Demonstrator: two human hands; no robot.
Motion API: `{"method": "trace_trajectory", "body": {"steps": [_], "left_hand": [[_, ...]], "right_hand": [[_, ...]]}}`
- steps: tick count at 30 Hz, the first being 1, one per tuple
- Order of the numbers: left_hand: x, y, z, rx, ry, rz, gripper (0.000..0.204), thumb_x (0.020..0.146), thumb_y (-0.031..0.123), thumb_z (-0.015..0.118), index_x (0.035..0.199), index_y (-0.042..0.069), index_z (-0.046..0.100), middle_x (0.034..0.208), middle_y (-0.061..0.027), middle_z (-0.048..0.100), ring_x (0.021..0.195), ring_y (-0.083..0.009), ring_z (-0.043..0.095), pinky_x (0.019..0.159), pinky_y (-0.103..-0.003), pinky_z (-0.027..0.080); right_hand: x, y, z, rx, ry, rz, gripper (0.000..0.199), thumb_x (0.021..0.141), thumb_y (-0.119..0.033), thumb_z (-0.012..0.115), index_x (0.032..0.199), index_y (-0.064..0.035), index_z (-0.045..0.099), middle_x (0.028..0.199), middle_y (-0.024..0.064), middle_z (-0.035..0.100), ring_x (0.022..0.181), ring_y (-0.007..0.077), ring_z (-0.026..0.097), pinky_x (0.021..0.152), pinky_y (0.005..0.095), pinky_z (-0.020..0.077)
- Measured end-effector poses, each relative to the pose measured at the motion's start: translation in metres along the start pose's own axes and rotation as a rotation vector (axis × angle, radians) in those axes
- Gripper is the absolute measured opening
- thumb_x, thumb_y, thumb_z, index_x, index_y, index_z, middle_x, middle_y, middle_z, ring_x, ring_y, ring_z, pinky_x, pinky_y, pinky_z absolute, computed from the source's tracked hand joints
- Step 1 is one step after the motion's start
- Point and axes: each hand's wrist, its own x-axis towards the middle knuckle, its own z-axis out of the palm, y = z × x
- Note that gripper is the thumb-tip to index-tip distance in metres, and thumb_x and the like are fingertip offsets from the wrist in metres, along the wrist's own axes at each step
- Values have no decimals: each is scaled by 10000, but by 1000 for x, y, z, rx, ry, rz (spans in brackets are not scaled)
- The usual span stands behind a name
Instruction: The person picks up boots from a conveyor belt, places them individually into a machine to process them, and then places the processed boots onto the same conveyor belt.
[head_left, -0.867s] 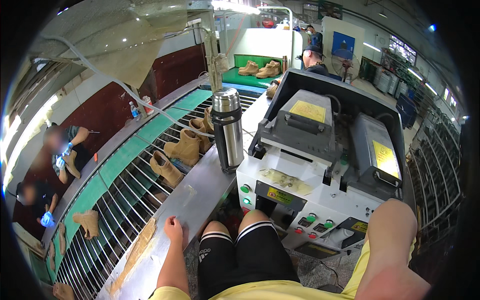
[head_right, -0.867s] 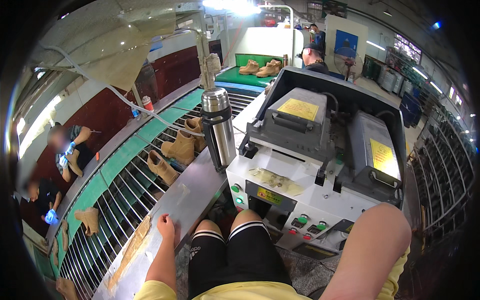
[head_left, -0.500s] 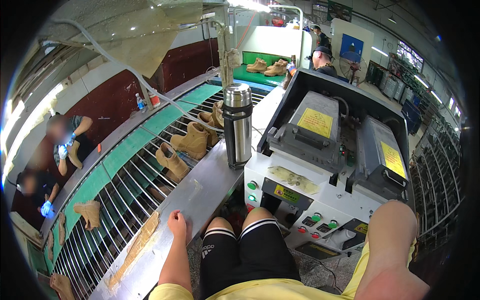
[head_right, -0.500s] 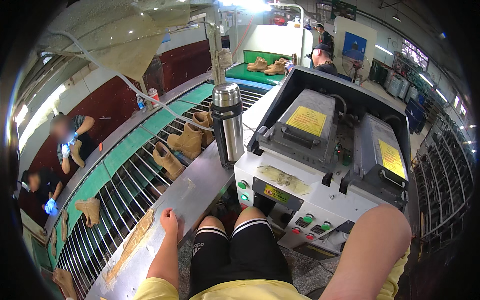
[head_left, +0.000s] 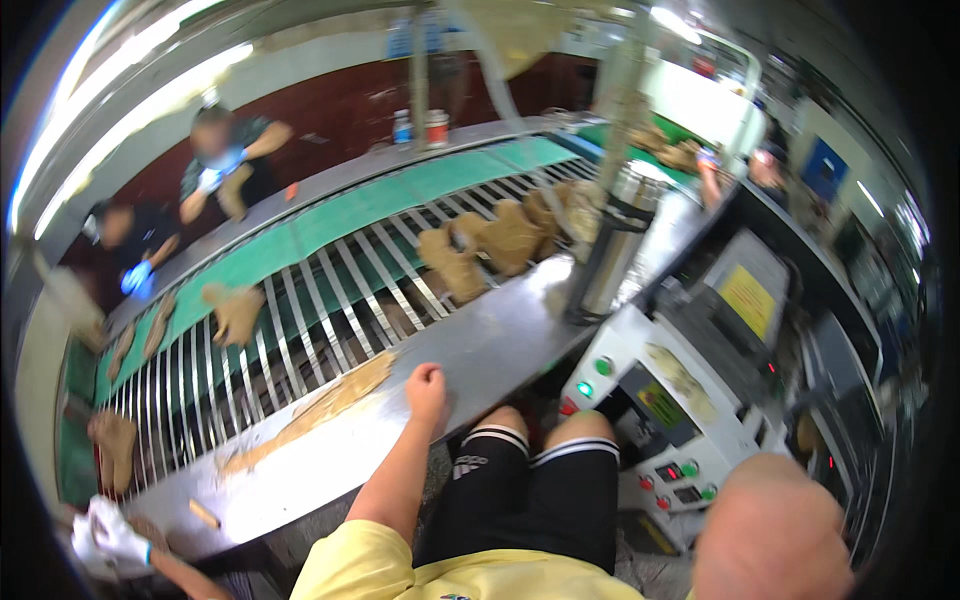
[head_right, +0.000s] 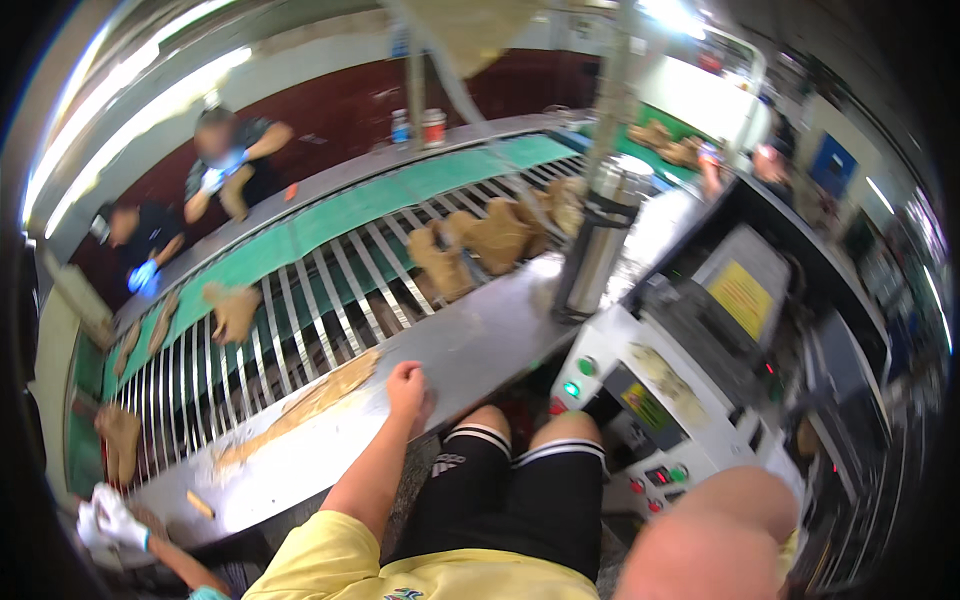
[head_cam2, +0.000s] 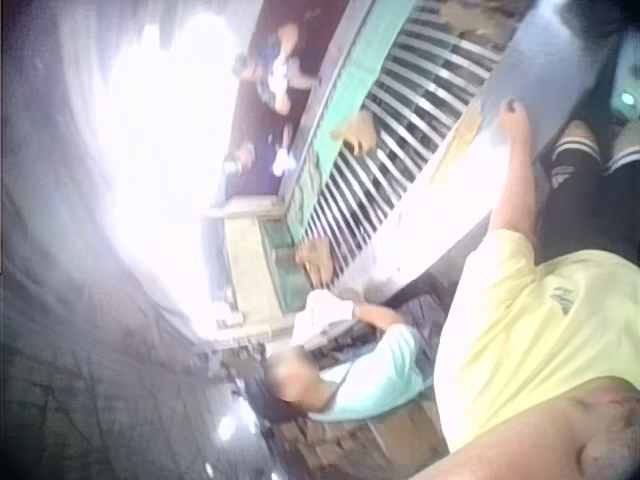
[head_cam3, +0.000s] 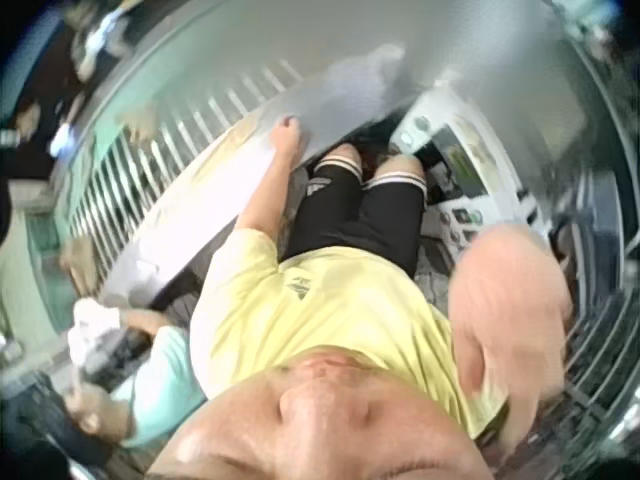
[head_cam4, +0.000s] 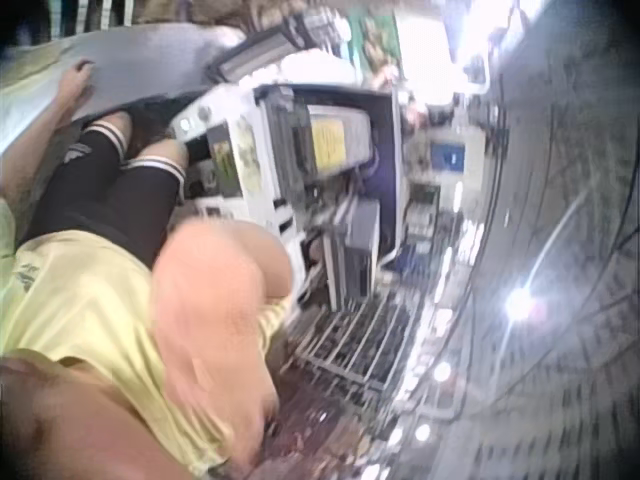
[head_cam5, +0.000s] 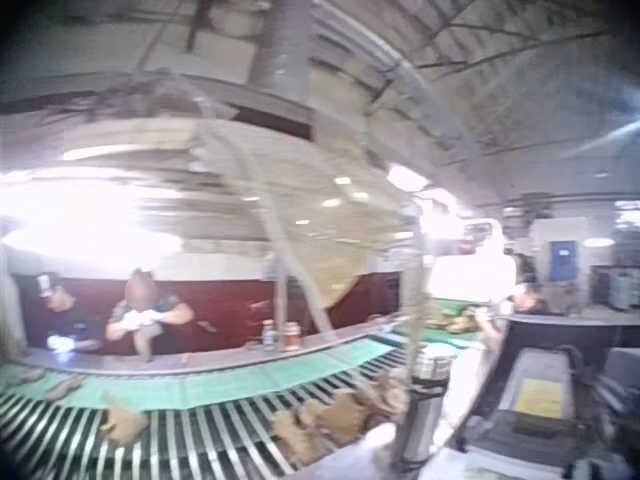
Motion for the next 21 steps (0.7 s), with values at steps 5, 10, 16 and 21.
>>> {"method": "trace_trajectory", "body": {"steps": [5,10,16,21], "left_hand": [[10,34,-67,-471,-160,-332,115,866,87,541,913,36,632,682,-54,605,601,-121,561,550,-244,446],[76,43,-174,-191,162,-253,138,871,99,549,951,40,645,749,-34,617,637,-110,562,567,-237,452],[183,-29,-377,195,590,-102,199,813,163,626,927,8,675,830,-38,649,750,-130,571,678,-271,455],[257,-49,-480,401,707,-119,438,796,275,654,1086,-51,620,998,-125,664,921,-196,605,816,-312,458]], "right_hand": [[-210,-17,45,-184,-689,1016,411,768,-194,646,1136,-29,568,992,142,625,818,348,607,706,405,485],[-412,-87,120,-270,-1155,1382,643,864,-386,557,1384,-46,391,1328,225,457,1224,390,425,1034,494,321],[-432,-165,198,9,-1396,1399,617,908,-476,463,1413,-125,404,1421,231,377,1324,415,321,1092,529,226],[-430,-152,196,156,-1359,1493,596,908,-475,458,1386,-120,443,1424,236,371,1317,428,321,1082,538,234]]}}
